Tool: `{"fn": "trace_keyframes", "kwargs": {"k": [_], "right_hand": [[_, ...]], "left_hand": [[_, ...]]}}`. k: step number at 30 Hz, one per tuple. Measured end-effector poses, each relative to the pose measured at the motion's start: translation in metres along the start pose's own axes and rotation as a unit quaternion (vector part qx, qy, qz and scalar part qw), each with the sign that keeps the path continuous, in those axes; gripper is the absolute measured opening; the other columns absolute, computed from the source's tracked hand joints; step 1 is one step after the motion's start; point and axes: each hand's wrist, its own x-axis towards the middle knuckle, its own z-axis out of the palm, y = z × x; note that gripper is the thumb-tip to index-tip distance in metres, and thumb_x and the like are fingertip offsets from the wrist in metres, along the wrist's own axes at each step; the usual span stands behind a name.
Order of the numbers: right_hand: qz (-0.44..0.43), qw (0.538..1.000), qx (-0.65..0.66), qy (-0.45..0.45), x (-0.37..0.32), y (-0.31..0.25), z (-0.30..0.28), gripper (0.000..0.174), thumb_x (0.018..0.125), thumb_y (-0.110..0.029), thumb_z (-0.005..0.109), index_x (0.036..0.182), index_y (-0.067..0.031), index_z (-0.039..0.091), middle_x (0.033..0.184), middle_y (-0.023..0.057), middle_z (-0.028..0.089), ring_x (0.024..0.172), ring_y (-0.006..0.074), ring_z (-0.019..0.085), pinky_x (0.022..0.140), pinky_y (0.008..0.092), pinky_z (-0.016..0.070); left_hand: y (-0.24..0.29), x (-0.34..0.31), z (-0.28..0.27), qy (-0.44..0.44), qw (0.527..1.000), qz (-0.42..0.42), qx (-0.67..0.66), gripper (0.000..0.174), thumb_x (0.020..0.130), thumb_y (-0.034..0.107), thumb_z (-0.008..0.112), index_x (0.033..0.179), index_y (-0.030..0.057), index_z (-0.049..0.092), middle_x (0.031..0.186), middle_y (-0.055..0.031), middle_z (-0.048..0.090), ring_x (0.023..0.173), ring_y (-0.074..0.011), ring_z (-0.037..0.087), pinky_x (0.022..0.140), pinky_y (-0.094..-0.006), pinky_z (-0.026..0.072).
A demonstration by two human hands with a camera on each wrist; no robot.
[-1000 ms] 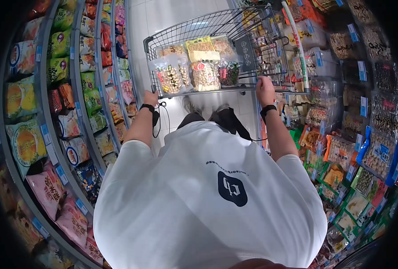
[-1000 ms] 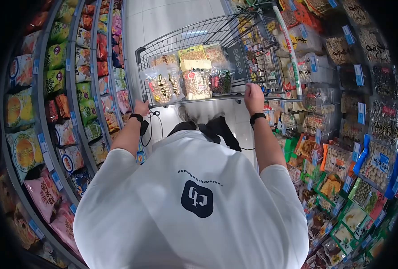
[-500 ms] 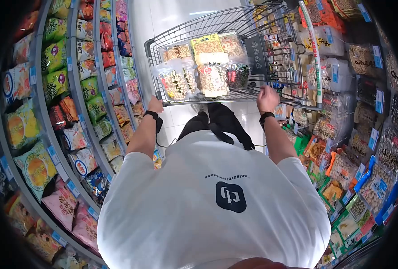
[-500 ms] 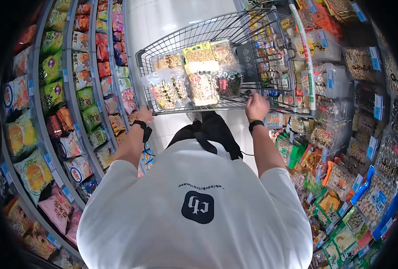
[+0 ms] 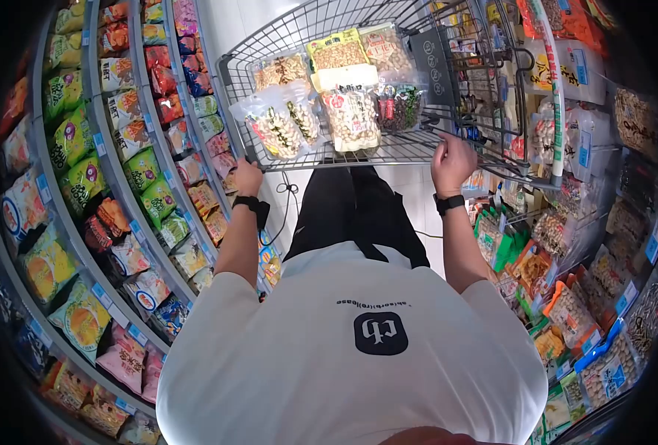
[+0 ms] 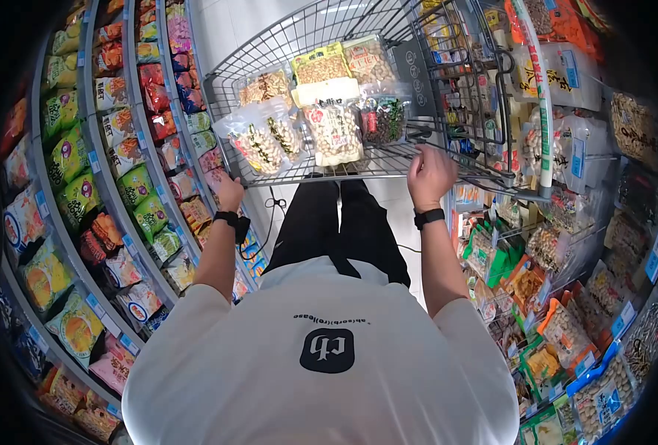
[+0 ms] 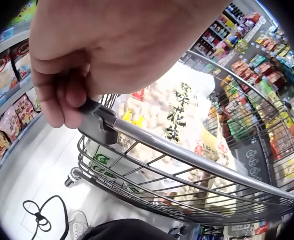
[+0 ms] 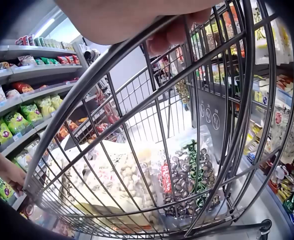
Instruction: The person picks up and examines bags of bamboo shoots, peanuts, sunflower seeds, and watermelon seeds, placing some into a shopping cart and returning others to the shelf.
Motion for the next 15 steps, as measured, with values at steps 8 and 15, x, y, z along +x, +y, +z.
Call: {"fn": "trace_keyframes", "kwargs": {"k": [8, 15], "right_hand": [[0.002, 1.000, 0.004, -0.007, 0.044, 0.005, 0.012, 0.013, 0.076, -0.008, 0.061, 0.086, -0.0151, 0.066, 0.075, -0.0005, 0.063, 0.071, 0.0206, 0.059, 0.066, 0.0364, 0.0406], [-0.027, 0.999, 0.013, 0.032, 0.075, 0.010, 0.023, 0.012, 0.077, -0.007, 0.060, 0.085, -0.0136, 0.066, 0.074, 0.0008, 0.062, 0.069, 0.0224, 0.059, 0.063, 0.0374, 0.0395]], "left_hand": [[0.041, 0.027, -0.019, -0.003, 0.999, -0.016, -0.036, 0.035, 0.089, 0.019, 0.057, 0.115, -0.0038, 0.048, 0.103, -0.0292, 0.063, 0.100, -0.0446, 0.060, 0.085, -0.0492, 0.0468], [0.053, 0.049, -0.018, 0.015, 0.999, 0.020, -0.032, 0.034, 0.089, 0.020, 0.058, 0.111, -0.0049, 0.047, 0.102, -0.0306, 0.062, 0.099, -0.0444, 0.060, 0.084, -0.0484, 0.0472]]}}
